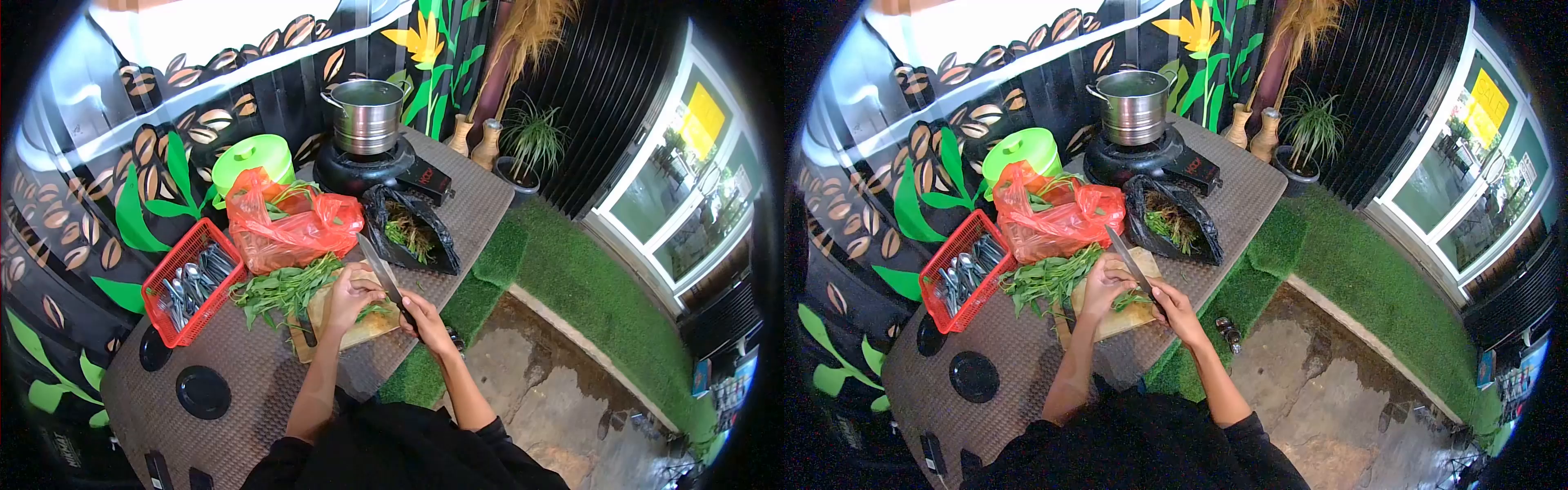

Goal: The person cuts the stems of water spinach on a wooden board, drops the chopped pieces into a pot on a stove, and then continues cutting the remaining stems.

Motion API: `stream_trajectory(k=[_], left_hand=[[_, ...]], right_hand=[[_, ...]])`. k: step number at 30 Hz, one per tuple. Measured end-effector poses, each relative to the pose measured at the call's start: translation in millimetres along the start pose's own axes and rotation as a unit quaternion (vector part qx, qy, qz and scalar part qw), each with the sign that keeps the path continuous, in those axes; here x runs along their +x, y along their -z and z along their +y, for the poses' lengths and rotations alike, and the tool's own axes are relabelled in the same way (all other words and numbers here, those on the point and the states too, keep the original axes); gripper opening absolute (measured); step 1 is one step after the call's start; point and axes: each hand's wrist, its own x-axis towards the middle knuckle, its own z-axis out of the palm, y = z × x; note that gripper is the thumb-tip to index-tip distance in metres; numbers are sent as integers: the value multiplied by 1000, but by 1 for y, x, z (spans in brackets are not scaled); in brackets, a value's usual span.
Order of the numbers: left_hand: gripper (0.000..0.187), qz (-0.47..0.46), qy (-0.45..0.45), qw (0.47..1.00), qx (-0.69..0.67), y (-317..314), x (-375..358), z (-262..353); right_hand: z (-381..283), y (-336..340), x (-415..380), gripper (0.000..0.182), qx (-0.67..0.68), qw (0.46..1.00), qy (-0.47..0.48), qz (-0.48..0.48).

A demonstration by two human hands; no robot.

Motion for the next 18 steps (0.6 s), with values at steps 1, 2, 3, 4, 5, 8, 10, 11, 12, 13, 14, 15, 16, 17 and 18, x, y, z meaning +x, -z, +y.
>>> stream_trajectory(k=[1,2,3,4,5,8,10,11,12,13,14,15,16,17,18], left_hand=[[40,-16,7,1000,15,2,2,1],[46,-32,13,999,31,3,3,1],[46,-31,13,999,31,3,4,4],[46,-33,17,998,43,2,5,6],[46,-36,20,998,55,0,5,9],[42,-28,1,999,45,-1,7,5],[36,16,-93,991,97,-6,8,-3],[30,59,-186,970,148,-7,8,-7],[30,59,-186,970,148,-3,5,-17],[22,131,-144,970,149,1,-2,-28],[16,202,-101,963,149,5,-8,-39],[16,202,-102,963,149,3,-14,-39],[15,159,-34,981,102,-1,-19,-41],[15,116,35,991,54,-5,-21,-42],[15,117,34,991,54,-13,-20,-42]], right_hand=[[-2,2,0,38,-4,999,4,-33],[-2,3,0,38,-3,999,4,-33],[-3,4,0,39,-21,999,-1,-41],[-2,5,0,41,-39,998,-6,-49],[-1,5,0,41,-39,998,-6,-49],[5,6,3,40,-36,999,-1,-30],[6,8,4,37,-40,999,-11,-13],[6,7,4,37,-40,999,-10,-14],[4,6,4,37,-16,1000,9,-4],[3,5,4,36,8,1000,28,6],[3,6,5,36,8,1000,29,6],[3,6,5,36,23,999,29,18],[3,6,5,36,39,998,29,29],[4,6,5,36,39,998,29,28],[4,5,5,35,44,998,35,28]])
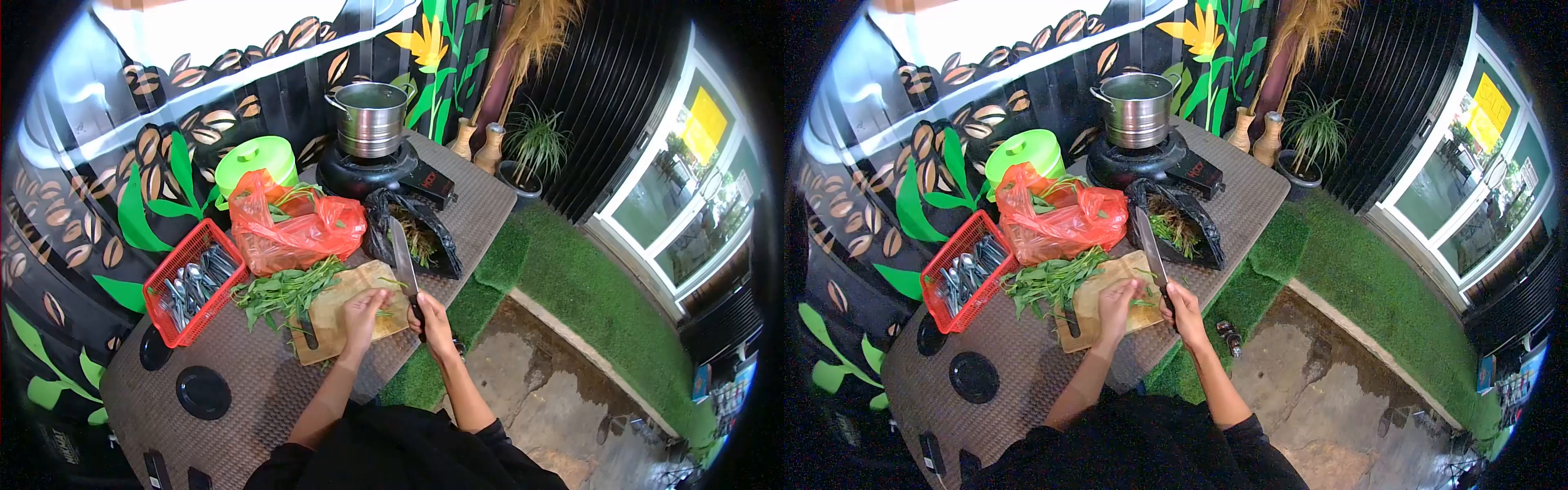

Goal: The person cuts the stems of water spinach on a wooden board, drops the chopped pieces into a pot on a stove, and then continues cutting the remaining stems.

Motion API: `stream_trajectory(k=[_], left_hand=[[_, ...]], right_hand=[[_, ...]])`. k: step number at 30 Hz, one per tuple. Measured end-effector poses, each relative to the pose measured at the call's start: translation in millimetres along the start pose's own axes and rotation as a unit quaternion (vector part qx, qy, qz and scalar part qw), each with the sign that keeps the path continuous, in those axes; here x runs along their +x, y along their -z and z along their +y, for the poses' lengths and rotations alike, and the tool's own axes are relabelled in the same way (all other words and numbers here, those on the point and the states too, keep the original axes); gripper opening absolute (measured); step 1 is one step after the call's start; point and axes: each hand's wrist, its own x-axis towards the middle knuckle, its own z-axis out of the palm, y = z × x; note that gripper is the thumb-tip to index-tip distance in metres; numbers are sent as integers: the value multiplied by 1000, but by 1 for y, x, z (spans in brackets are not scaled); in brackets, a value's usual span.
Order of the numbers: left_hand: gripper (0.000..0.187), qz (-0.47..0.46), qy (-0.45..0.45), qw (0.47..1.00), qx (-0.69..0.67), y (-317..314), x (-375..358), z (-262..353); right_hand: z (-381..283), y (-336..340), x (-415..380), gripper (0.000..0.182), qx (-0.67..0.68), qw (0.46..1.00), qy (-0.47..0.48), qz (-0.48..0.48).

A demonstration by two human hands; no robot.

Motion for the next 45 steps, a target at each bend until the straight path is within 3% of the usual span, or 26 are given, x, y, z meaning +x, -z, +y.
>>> stream_trajectory(k=[2,3,5,11,26,40,45], left_hand=[[16,-27,65,971,-227,-17,0,2],[16,-27,64,971,-227,-19,1,1],[9,-16,76,929,-361,-23,5,-1],[7,-81,70,926,-363,-22,11,2],[6,-100,53,936,-334,-20,11,15],[6,-132,44,946,-294,-13,16,6],[7,-152,49,938,-307,-12,16,0]], right_hand=[[2,-1,-1,34,4,1000,5,-1],[3,-2,-1,34,8,1000,5,-7],[5,-2,-2,34,10,1000,8,-12],[4,4,-3,39,-19,1000,18,-5],[2,6,-1,39,-38,997,63,-32],[0,10,-5,44,14,999,2,-49],[2,11,-6,42,7,998,20,-52]])
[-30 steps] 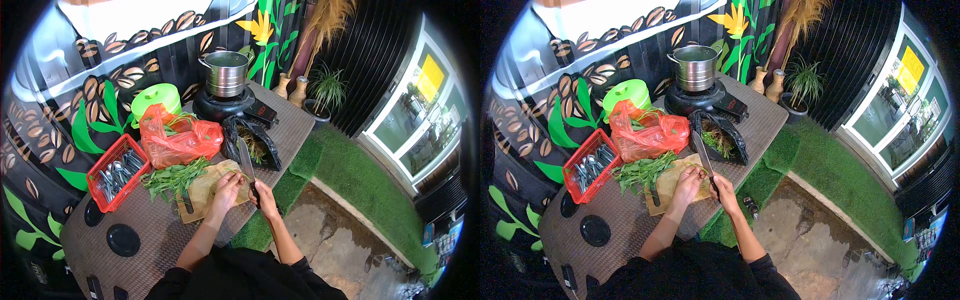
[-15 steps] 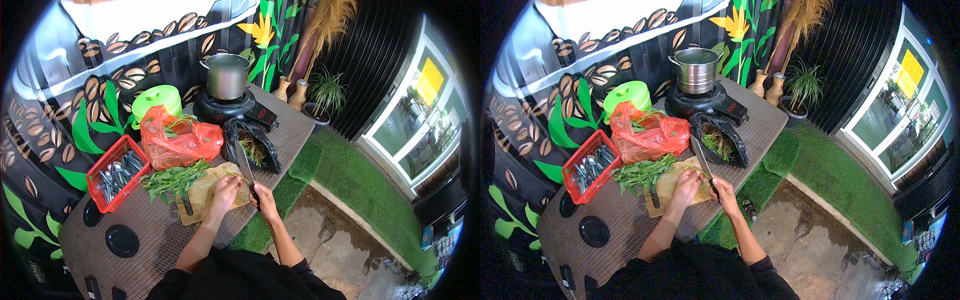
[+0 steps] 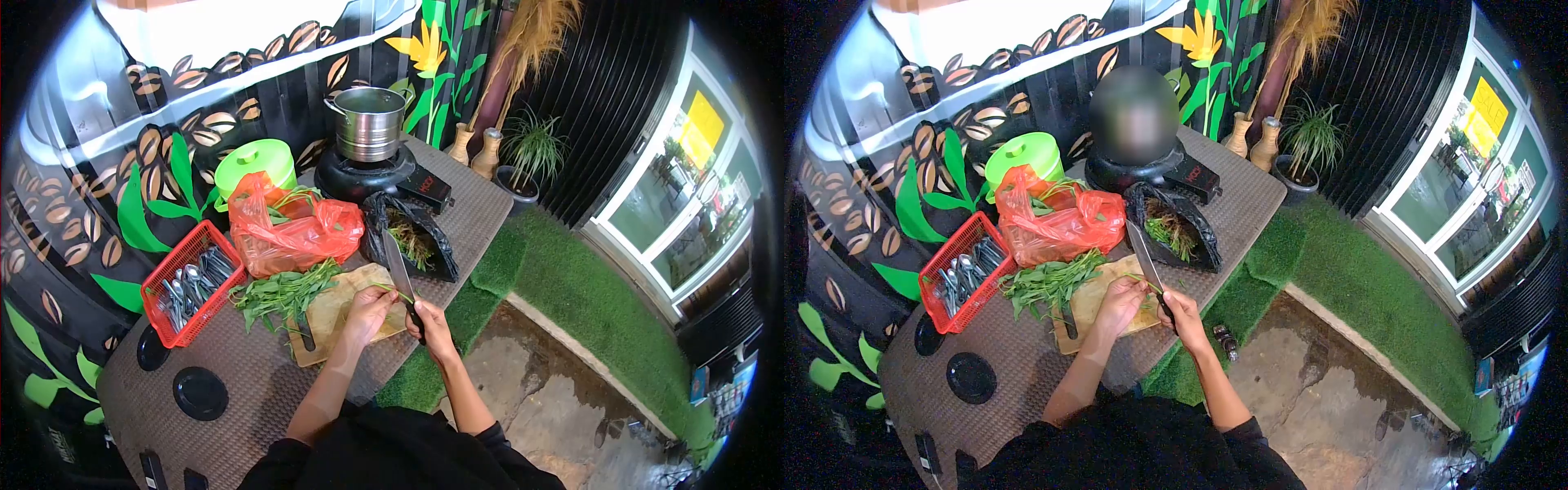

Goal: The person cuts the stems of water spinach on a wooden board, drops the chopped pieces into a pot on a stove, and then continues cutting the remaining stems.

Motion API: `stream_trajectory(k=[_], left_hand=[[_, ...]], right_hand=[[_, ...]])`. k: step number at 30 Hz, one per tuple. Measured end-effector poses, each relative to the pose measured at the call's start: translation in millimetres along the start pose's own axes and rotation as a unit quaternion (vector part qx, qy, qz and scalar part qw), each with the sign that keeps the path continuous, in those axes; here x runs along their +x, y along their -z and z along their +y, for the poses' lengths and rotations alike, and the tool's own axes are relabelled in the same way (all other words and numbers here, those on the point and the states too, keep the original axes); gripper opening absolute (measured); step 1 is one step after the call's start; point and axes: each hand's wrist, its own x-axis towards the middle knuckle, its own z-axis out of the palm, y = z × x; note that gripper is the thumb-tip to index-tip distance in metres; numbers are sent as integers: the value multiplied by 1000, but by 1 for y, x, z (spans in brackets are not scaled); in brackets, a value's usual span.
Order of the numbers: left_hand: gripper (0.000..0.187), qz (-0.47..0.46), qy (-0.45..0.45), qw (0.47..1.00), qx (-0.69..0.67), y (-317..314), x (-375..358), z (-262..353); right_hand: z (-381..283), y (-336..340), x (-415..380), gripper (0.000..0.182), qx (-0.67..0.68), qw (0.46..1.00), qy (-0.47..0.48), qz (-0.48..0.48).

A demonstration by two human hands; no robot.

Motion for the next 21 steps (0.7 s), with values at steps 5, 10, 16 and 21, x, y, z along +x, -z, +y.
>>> stream_trajectory(k=[5,10,16,21], left_hand=[[10,-2,30,997,70,0,-1,8],[11,21,28,999,7,-12,-1,17],[10,40,16,999,-1,-18,-1,14],[8,28,-1,1000,8,-15,-2,7]], right_hand=[[1,-1,-2,39,0,1000,9,5],[-2,3,-2,33,11,999,-4,33],[-7,-2,-3,33,-9,999,16,27],[-5,0,-3,38,-18,999,21,18]])
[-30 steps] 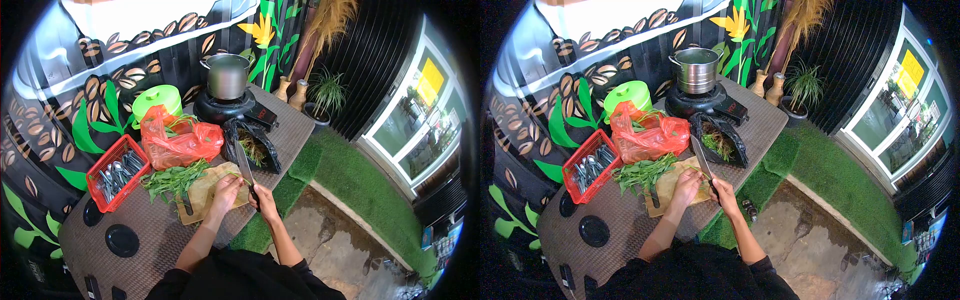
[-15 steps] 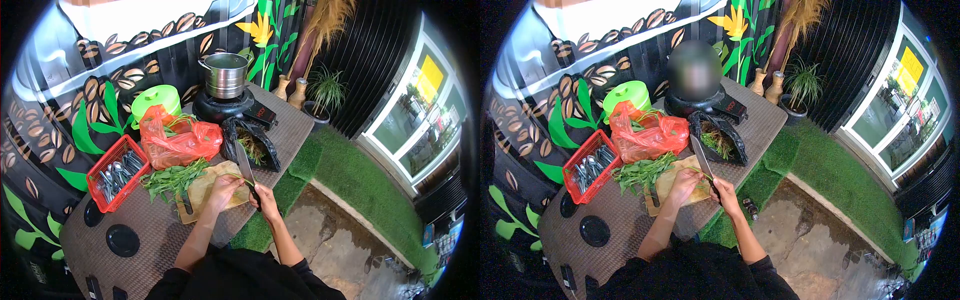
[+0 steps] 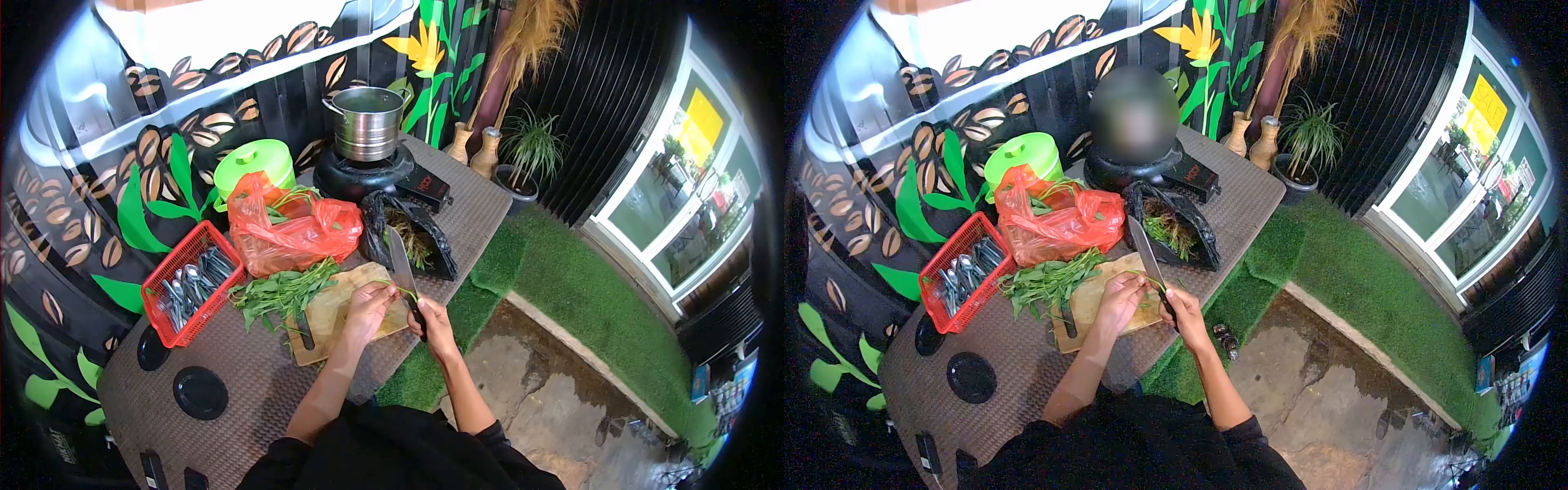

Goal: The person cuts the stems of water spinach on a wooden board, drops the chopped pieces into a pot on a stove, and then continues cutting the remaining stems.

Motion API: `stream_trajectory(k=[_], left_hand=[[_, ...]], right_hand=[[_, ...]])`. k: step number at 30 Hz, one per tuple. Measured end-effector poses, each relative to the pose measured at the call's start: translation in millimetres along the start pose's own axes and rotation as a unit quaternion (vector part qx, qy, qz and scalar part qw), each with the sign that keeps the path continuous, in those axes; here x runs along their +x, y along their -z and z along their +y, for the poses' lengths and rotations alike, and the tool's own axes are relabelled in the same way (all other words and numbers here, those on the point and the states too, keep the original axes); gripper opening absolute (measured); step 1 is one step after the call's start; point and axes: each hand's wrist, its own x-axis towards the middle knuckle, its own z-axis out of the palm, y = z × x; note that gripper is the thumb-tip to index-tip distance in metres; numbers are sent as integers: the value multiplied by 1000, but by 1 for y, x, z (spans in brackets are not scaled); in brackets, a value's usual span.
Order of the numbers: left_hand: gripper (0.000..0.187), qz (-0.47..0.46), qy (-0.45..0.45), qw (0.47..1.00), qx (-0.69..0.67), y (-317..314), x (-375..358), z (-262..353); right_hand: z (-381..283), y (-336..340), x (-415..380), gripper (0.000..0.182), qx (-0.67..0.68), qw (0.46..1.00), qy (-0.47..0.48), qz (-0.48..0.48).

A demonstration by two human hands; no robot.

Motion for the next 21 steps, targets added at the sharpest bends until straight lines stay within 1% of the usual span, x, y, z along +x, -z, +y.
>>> stream_trajectory(k=[3,8,9,11,15,17,21], left_hand=[[6,8,3,1000,-2,2,-1,-1],[5,-10,9,998,-64,2,0,-5],[5,-10,9,998,-64,0,0,-4],[6,8,53,992,-114,-3,1,-2],[7,12,48,994,-99,-11,0,5],[9,-12,21,998,-57,-10,1,7],[9,-17,40,998,-48,1,2,4]], right_hand=[[0,2,0,41,-30,999,5,-15],[-5,4,0,43,-36,999,11,-38],[-10,4,0,43,-55,997,15,-50],[-12,5,-1,43,-74,995,18,-60],[-13,6,1,43,-92,994,21,-63],[-13,7,1,43,-103,993,23,-57],[-12,8,2,41,-95,993,23,-59]])
